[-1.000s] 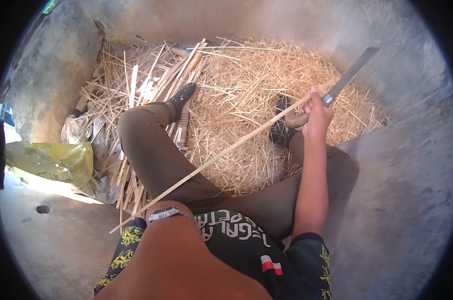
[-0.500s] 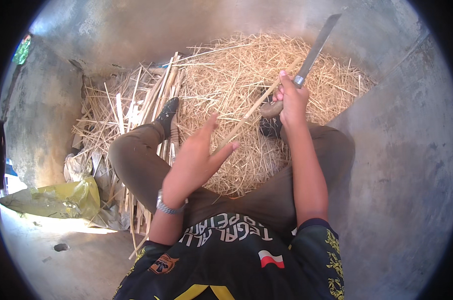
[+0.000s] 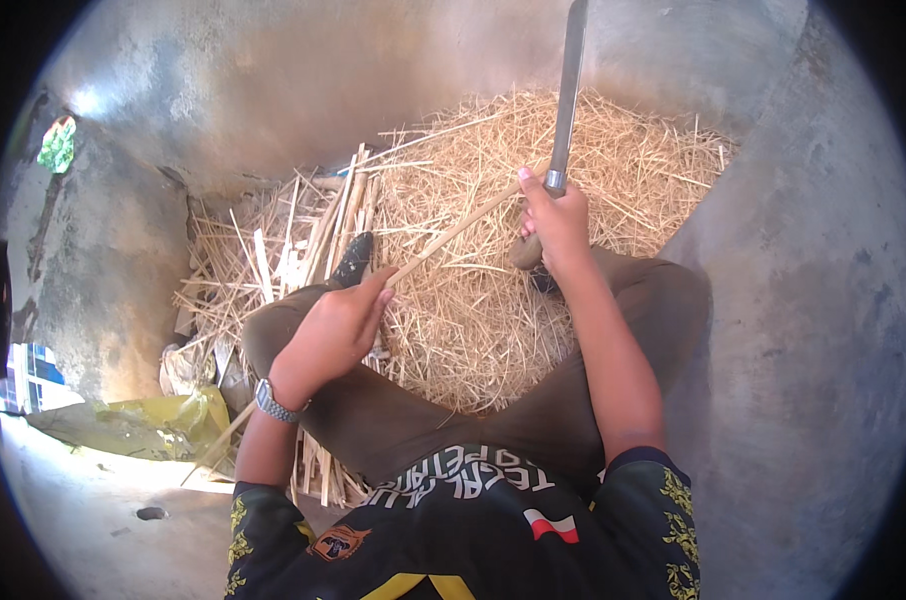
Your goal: The person sits on a floor covered in straw and uses a large knife to split long bamboo sticks into thin strips. They hold the bamboo with one hand and use the knife to carefully shave and split the material, creating a pile of finished strips.
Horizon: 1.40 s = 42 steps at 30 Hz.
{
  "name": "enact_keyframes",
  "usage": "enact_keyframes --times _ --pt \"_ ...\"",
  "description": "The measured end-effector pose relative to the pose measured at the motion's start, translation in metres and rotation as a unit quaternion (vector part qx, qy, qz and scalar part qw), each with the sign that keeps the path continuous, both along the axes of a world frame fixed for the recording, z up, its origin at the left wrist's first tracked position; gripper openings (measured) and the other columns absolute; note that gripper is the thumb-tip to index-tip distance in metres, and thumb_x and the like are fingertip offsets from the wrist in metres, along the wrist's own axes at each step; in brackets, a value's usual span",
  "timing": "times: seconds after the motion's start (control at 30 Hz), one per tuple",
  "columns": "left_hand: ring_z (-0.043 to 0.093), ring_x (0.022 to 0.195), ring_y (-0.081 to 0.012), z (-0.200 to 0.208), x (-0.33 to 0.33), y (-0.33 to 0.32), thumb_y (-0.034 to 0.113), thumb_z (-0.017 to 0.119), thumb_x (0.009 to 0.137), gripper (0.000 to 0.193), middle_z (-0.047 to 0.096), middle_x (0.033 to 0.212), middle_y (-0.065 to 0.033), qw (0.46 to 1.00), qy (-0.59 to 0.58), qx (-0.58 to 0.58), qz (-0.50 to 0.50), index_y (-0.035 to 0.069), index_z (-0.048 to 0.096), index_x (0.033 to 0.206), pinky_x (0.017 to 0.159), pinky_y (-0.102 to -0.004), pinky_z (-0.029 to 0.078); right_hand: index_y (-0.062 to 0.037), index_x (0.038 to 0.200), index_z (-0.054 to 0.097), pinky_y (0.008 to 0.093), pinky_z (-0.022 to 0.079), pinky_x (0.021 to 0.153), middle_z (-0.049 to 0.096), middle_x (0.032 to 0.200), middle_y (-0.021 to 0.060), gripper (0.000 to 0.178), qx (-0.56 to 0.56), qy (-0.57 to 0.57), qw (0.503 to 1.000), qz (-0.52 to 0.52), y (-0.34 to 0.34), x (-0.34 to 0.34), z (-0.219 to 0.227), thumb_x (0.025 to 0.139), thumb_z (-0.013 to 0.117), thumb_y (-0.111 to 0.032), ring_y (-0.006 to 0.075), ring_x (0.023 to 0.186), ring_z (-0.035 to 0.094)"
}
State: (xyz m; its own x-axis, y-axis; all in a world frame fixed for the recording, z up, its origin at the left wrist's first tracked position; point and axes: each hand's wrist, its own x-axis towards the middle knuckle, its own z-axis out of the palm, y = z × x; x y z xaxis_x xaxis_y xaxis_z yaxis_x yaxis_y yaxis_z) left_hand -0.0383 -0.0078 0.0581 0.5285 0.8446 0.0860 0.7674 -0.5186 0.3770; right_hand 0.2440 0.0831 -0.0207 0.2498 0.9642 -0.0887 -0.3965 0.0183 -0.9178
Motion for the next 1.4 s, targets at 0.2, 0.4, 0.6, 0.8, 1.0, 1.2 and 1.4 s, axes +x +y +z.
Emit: enact_keyframes --times 0.2,0.4,0.6,0.8,1.0,1.2,1.4 --pt "0.066 0.058 -0.0278 -0.004 -0.037 0.057 0.01 0.058 0.095 0.035 0.068 0.076 -0.0121 0.962 0.161 0.205 -0.084 0.007 0.056 0.129 0.049 -0.038 0.052 -0.0037 0.088 0.056 0.0255 0.039 0.043 0.051 0.063 -0.0004 0.022 0.049 -0.009 0.995 -0.085 0.003 0.0 -0.005 0.095 0.07 -0.018 0.008 0.046 0.045" --pt "0.064 0.055 -0.027 0.016 -0.047 0.105 0.015 0.059 0.098 0.03 0.071 0.081 -0.0115 0.932 0.133 0.338 -0.001 0.01 0.059 0.128 0.048 -0.0382 0.051 -0.0055 0.086 0.051 0.0269 0.039 0.042 0.049 0.06 0.0 0.02 0.045 -0.025 0.987 -0.149 0.004 0.007 -0.005 0.095 0.067 -0.013 0.009 0.045 0.046" --pt "0.062 0.055 -0.0298 0.102 -0.011 0.106 0.02 0.058 0.102 0.019 0.067 0.075 -0.0122 0.94 -0.001 0.34 0.016 0.008 0.066 0.115 0.052 -0.0389 0.047 -0.004 0.084 0.051 0.0278 0.04 0.041 0.049 0.061 0.002 0.019 0.004 0.019 0.991 -0.13 0.01 0.001 -0.021 0.094 0.065 -0.013 0.0111 0.044 0.047" --pt "0.055 0.057 -0.0126 0.189 0.045 0.101 0.016 0.062 0.101 0.014 0.062 0.07 -0.0089 0.911 -0.085 0.39 -0.105 0.004 0.067 0.107 0.053 -0.0304 0.042 -0.0064 0.082 0.05 0.0291 0.041 0.041 0.049 0.063 0.0015 0.021 -0.043 0.037 0.994 -0.09 0.013 0.004 -0.039 0.091 0.066 -0.016 0.0113 0.046 0.048" --pt "0.053 0.067 -0.0087 0.253 0.074 0.089 0.012 0.062 0.099 0.012 0.06 0.079 -0.0026 0.742 -0.178 0.618 -0.19 0.0 0.062 0.095 0.055 -0.0207 0.043 -0.0058 0.082 0.053 0.0295 0.042 0.041 0.049 0.061 0.0008 0.022 -0.081 0.043 0.995 -0.04 0.012 -0.006 -0.037 0.09 0.069 -0.018 0.0114 0.046 0.048" --pt "0.063 0.08 -0.0094 0.178 0.03 0.058 0.009 0.066 0.098 0.009 0.067 0.089 -0.0029 0.819 -0.417 0.394 -0.006 0.003 0.065 0.104 0.066 -0.0235 0.051 -0.0097 0.078 0.054 0.0285 0.043 0.042 0.049 0.058 -0.0011 0.04 -0.095 0.049 0.994 0.01 0.001 -0.01 -0.013 0.089 0.077 -0.04 0.0106 0.045 0.049" --pt "0.066 0.096 -0.0202 0.026 0.036 -0.001 0.018 0.054 0.104 0.019 0.067 0.11 -0.0147 0.76 -0.645 -0.025 0.073 0.001 0.06 0.111 0.073 -0.0302 0.055 -0.01 0.086 0.051 0.0287 0.045 0.043 0.057 0.061 0.0031 0.051 -0.094 0.101 0.99 0.004 0.005 -0.023 -0.015 0.085 0.079 -0.052 0.0159 0.052 0.061"
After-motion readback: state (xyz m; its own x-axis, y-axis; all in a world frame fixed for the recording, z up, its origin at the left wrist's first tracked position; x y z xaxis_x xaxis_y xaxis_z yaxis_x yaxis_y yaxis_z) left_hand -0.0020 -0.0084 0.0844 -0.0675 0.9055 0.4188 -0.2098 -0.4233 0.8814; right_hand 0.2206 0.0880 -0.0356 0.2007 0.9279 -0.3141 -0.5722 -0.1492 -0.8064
